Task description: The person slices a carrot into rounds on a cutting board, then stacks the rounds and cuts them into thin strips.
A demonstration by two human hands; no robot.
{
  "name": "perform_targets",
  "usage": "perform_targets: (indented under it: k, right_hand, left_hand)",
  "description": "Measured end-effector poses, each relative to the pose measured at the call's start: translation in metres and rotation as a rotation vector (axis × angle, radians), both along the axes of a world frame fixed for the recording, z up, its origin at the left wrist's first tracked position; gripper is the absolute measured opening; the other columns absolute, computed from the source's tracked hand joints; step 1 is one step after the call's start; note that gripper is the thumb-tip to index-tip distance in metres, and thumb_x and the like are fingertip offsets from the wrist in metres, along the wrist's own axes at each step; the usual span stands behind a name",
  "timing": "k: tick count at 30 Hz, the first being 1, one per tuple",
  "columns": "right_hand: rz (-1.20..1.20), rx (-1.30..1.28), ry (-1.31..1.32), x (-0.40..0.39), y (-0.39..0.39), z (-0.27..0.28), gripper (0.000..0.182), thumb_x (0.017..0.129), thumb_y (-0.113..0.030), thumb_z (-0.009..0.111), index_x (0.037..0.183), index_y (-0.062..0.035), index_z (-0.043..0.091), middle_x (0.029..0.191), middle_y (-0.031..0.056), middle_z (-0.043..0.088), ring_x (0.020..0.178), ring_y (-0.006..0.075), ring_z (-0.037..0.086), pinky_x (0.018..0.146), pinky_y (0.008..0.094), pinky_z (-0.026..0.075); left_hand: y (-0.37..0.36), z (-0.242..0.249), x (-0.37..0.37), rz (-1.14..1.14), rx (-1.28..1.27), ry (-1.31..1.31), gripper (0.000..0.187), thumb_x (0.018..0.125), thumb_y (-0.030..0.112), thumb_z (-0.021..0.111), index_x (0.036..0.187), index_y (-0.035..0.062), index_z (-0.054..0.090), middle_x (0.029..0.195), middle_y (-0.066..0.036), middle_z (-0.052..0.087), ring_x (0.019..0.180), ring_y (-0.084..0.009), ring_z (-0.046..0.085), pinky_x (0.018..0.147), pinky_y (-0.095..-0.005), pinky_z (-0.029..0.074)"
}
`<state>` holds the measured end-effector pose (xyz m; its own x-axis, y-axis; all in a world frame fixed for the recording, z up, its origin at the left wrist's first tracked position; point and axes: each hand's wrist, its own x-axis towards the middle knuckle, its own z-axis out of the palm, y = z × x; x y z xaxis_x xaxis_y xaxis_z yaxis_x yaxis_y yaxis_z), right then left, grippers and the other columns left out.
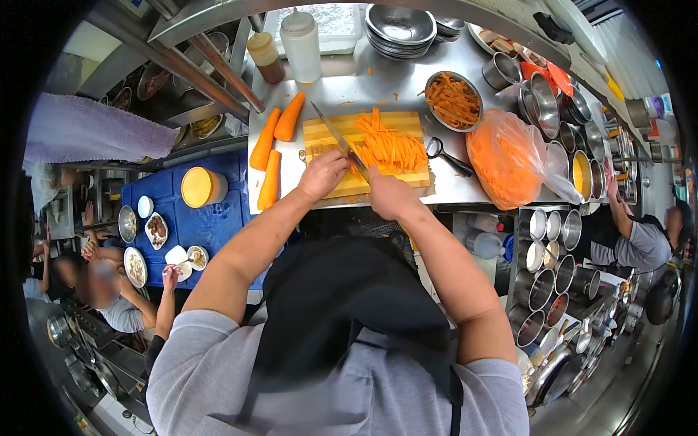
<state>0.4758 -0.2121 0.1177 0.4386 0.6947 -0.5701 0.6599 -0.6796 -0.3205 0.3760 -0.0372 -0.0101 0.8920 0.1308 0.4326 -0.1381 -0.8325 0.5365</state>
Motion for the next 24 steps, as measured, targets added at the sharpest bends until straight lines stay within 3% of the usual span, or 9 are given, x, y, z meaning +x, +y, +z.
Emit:
perform_targets:
  k: [9,14,18,24]
  right_hand:
    - [-0.094,0.089,-0.039,-0.027,-0.009,-0.049,0.028,0.09,-0.004,0.05,0.117,0.0036,0.046,0.093,0.0337,0.069,0.093,0.0498,0.069,0.084,0.0569,0.053]
    - [-0.037,0.046,-0.023,-0.012,-0.003,-0.014,0.028,0.09,-0.005,0.051,0.115,0.0046,0.045,0.093,0.035,0.068,0.091,0.0505,0.068,0.083,0.058,0.052]
    - [-0.09,0.127,-0.02,-0.031,-0.009,-0.046,0.029,0.09,-0.007,0.053,0.116,0.0042,0.045,0.092,0.0346,0.069,0.092,0.0499,0.068,0.083,0.057,0.053]
    - [-0.065,0.094,-0.032,-0.023,-0.001,-0.016,0.026,0.09,-0.006,0.052,0.113,0.004,0.045,0.089,0.0349,0.068,0.09,0.0514,0.067,0.082,0.0586,0.052]
  left_hand:
    - [0.002,-0.002,0.0,-0.01,-0.042,-0.023,0.007,0.081,0.004,0.069,0.087,0.0089,0.069,0.094,-0.005,0.064,0.091,-0.0262,0.067,0.077,-0.037,0.057]
    - [0.002,-0.002,0.001,-0.009,-0.006,0.005,0.009,0.08,0.003,0.069,0.087,0.0093,0.069,0.094,-0.006,0.063,0.09,-0.0266,0.066,0.078,-0.0369,0.057]
    - [0.004,-0.002,0.0,-0.008,-0.016,-0.043,0.009,0.08,0.003,0.069,0.086,0.0088,0.068,0.092,-0.006,0.063,0.088,-0.0273,0.066,0.076,-0.0374,0.057]
    - [0.006,0.006,0.001,-0.021,-0.002,-0.062,0.009,0.078,0.002,0.069,0.084,0.0075,0.068,0.088,-0.009,0.062,0.085,-0.0293,0.065,0.075,-0.0386,0.056]
